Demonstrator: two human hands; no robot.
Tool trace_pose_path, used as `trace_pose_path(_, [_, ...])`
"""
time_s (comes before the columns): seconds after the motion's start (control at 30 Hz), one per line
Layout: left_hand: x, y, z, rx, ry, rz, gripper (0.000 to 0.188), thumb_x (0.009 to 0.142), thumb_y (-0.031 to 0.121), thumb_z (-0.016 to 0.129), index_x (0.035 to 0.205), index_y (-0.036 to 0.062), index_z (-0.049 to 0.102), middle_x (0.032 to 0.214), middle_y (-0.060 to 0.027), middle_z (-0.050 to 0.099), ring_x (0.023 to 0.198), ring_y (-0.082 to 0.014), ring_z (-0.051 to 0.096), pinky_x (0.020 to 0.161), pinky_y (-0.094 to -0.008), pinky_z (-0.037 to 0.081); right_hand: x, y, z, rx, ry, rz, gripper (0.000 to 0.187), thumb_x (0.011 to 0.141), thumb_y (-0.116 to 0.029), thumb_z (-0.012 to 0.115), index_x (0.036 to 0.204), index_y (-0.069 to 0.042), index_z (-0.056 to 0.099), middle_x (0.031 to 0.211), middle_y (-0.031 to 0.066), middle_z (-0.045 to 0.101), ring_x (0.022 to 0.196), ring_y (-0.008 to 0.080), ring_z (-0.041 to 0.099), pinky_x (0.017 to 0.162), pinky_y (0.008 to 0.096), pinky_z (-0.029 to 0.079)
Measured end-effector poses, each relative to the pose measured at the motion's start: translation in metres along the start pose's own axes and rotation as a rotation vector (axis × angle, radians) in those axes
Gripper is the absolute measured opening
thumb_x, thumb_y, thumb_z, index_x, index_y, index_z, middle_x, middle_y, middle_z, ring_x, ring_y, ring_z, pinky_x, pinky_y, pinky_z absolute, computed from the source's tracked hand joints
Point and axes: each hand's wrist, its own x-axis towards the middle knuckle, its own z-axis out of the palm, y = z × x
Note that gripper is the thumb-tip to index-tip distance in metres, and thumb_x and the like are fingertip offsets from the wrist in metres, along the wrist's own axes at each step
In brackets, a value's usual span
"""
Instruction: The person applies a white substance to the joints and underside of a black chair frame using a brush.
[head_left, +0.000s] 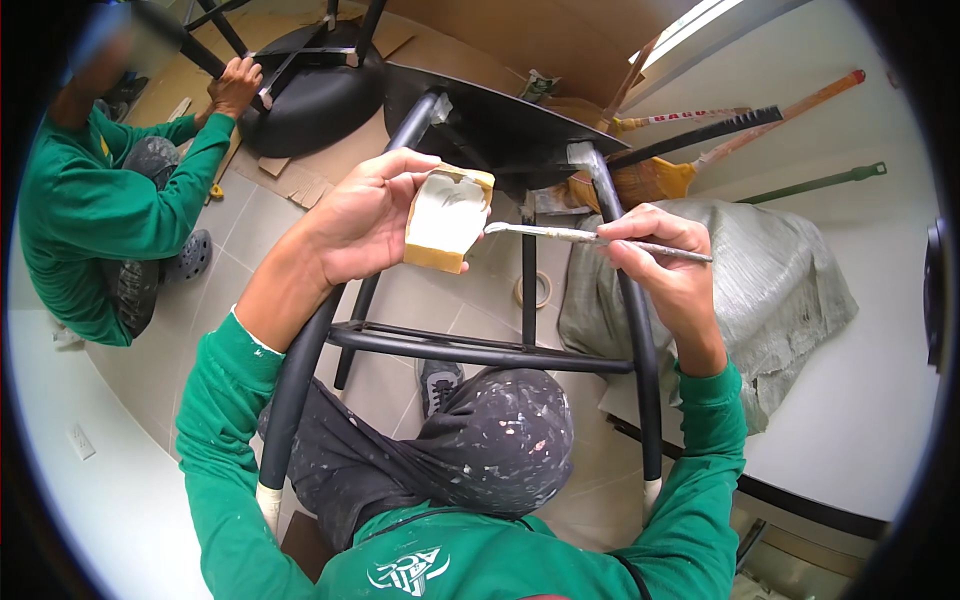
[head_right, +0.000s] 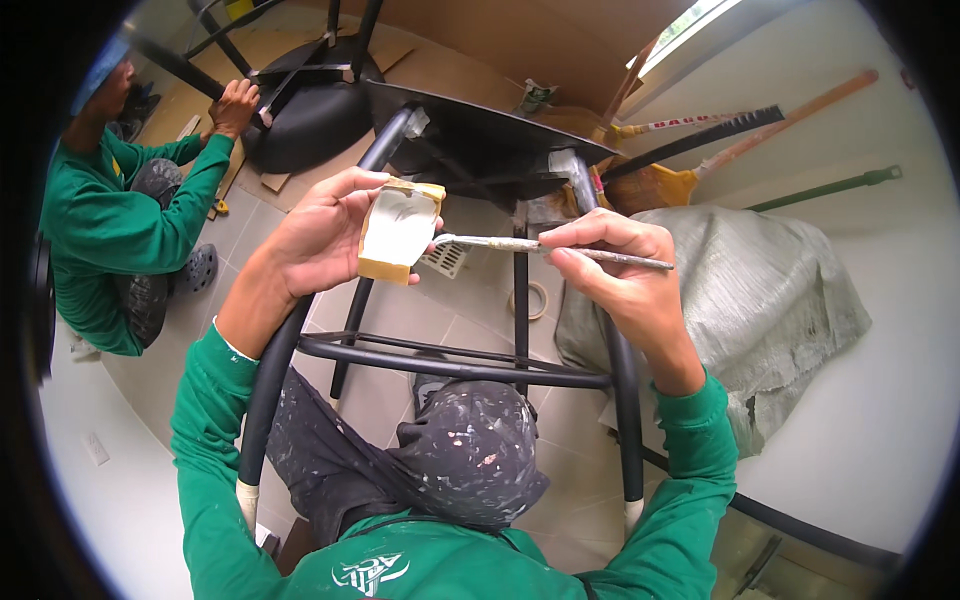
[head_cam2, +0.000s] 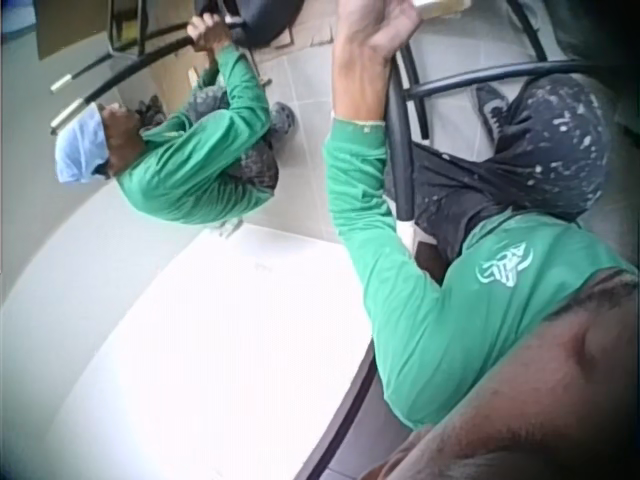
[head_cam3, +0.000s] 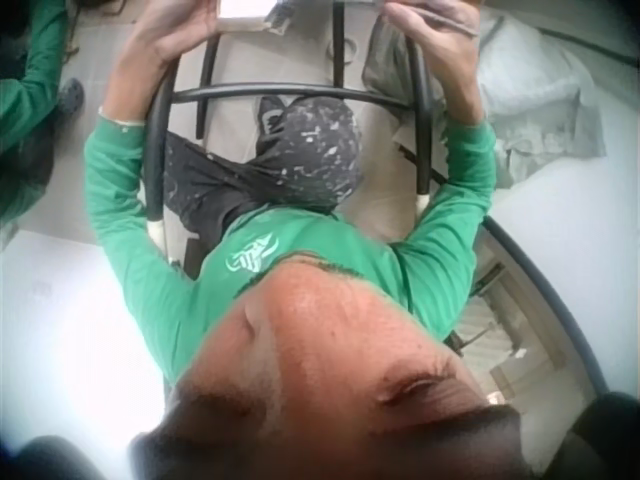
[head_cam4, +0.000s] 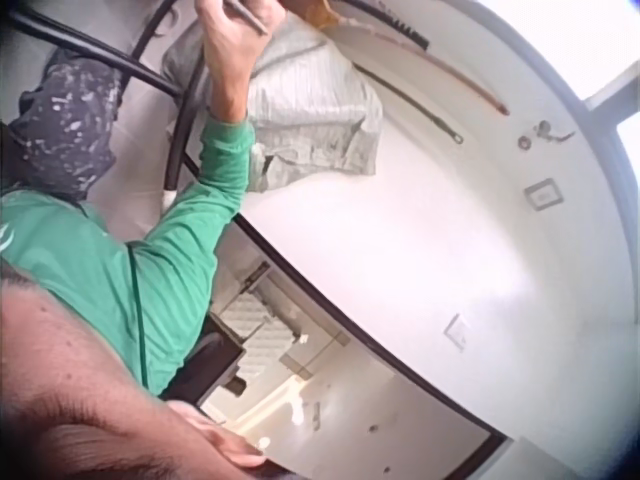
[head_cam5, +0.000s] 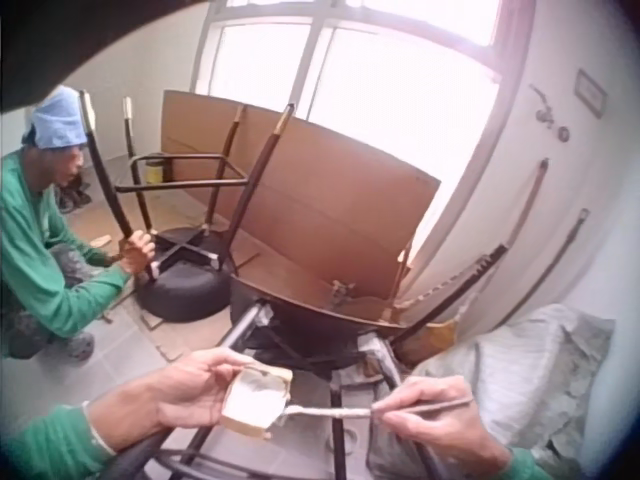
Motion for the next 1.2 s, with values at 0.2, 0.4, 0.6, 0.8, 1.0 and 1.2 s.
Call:
trace_pose_path(0.2, [-0.003,0.0,0.0,0.063,-0.009,0.055,0.058,0.105,0.037,0.046,0.147,-0.0029,0.054,0.134,-0.0249,0.066,0.117,-0.0379,0.068,0.098,-0.0594,0.056,-0.012,0.032,-0.048,0.438,0.237,0.118,0.025,0.098,-0.013,0.064,0.114,0.004,0.072,0.098,0.0084,0.072,0.086,0.0112,0.066,0.077,0.0242,0.051])
trace_pose_path(0.4, [-0.001,-0.004,0.007,0.093,0.096,0.088,0.063,0.104,0.041,0.046,0.149,-0.0021,0.051,0.134,-0.021,0.066,0.114,-0.0345,0.069,0.095,-0.0554,0.059,-0.043,0.13,-0.133,0.602,0.695,0.15,0.029,0.1,-0.018,0.06,0.119,0.004,0.067,0.095,0.0072,0.067,0.087,0.0146,0.061,0.077,0.0276,0.048])
trace_pose_path(0.6, [-0.004,-0.003,0.013,0.174,0.089,0.117,0.063,0.105,0.04,0.045,0.152,-0.0024,0.048,0.133,-0.0214,0.065,0.113,-0.0327,0.069,0.091,-0.0536,0.062,-0.038,0.205,-0.11,0.31,0.713,0.412,0.027,0.1,-0.023,0.064,0.113,-0.002,0.075,0.095,0.0057,0.074,0.084,0.0118,0.068,0.075,0.0249,0.052])
trace_pose_path(0.8, [-0.008,-0.004,0.014,0.187,0.104,0.14,0.062,0.107,0.038,0.043,0.155,-0.0013,0.045,0.134,-0.0213,0.065,0.113,-0.0322,0.07,0.09,-0.0535,0.062,0.005,0.249,-0.048,0.307,0.369,0.685,0.028,0.103,-0.025,0.063,0.117,-0.004,0.076,0.095,-0.0003,0.075,0.077,0.0079,0.065,0.066,0.0212,0.049])
trace_pose_path(1.0, [0.001,-0.007,0.014,0.19,0.073,0.115,0.061,0.108,0.038,0.043,0.156,0.0004,0.045,0.135,-0.0214,0.064,0.115,-0.0331,0.069,0.091,-0.0548,0.062,0.013,0.357,-0.048,0.398,0.392,0.485,0.022,0.098,-0.018,0.069,0.104,0.0,0.08,0.082,-0.0006,0.074,0.068,0.0042,0.061,0.058,0.0245,0.045])
trace_pose_path(1.2, [-0.004,-0.004,0.005,0.173,0.023,0.124,0.064,0.107,0.039,0.043,0.157,-0.0005,0.041,0.138,-0.0231,0.062,0.118,-0.0345,0.068,0.093,-0.0562,0.062,0.014,0.351,-0.016,0.143,0.326,0.337,0.035,0.104,-0.036,0.065,0.117,-0.005,0.075,0.111,0.0098,0.079,0.092,0.0139,0.073,0.077,0.0284,0.052])
